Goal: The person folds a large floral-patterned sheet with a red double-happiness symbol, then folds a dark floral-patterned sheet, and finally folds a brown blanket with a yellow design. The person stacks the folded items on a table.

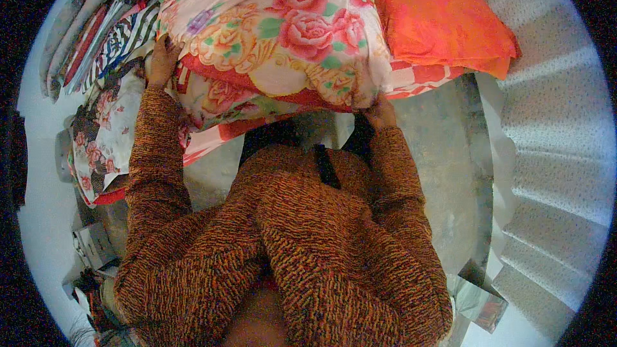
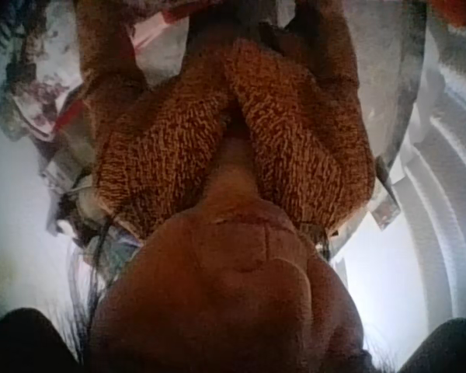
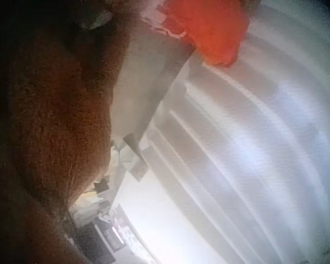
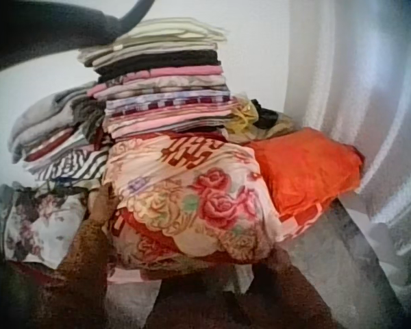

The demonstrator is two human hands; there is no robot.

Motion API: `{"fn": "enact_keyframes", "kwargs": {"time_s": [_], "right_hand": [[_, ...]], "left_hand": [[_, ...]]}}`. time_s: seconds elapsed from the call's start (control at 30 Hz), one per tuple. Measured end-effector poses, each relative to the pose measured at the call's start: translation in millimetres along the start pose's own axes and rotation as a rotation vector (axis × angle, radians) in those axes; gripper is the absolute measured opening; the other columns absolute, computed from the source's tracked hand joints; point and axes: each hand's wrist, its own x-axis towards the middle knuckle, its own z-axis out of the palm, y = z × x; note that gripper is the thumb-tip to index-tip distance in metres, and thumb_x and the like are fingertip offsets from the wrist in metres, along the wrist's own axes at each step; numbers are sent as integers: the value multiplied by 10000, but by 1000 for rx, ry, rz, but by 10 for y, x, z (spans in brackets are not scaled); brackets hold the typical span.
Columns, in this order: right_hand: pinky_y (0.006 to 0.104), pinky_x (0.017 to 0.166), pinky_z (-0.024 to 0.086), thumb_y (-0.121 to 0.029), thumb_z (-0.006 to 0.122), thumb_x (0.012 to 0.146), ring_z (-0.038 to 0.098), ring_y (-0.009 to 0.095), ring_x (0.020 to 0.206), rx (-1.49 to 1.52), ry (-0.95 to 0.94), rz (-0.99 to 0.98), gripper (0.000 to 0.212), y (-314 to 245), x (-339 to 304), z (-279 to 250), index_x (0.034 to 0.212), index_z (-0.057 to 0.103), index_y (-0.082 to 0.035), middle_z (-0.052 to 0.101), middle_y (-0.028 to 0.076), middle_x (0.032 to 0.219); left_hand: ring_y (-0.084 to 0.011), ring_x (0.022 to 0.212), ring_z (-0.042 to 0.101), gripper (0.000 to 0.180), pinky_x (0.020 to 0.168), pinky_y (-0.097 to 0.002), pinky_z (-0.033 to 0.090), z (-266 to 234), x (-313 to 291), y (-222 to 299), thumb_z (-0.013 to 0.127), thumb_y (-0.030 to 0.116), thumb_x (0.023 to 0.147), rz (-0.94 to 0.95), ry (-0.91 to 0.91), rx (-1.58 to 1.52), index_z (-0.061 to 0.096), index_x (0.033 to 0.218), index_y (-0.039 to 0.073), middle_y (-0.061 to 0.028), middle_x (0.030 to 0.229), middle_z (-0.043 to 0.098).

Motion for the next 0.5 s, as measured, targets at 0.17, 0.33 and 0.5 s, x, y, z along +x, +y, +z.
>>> {"fn": "enact_keyframes", "kwargs": {"time_s": [0.17,0.33,0.5], "right_hand": [[447,894,453,-386,492,927,534,294,1080,228,-137,-56,484,66,-369,182,1242,456,-21,548,135,1184],[345,616,516,-306,473,919,601,229,792,-5,115,-15,347,103,-323,-705,1137,519,-41,609,74,952],[296,445,405,-292,504,898,536,173,583,-639,57,-196,237,-403,-289,-614,830,565,-73,558,39,718]], "left_hand": [[-374,1064,544,667,896,-402,445,-149,-66,-68,691,364,780,11,-72,96,449,1241,-52,-255,1173,533],[-365,1038,564,635,880,-404,457,-111,-33,154,697,295,783,-71,-117,-53,447,1247,-58,-264,1169,535],[-356,1013,573,607,862,-397,467,-236,-108,251,699,268,781,-33,-68,13,453,1242,-40,-258,1158,541]]}}
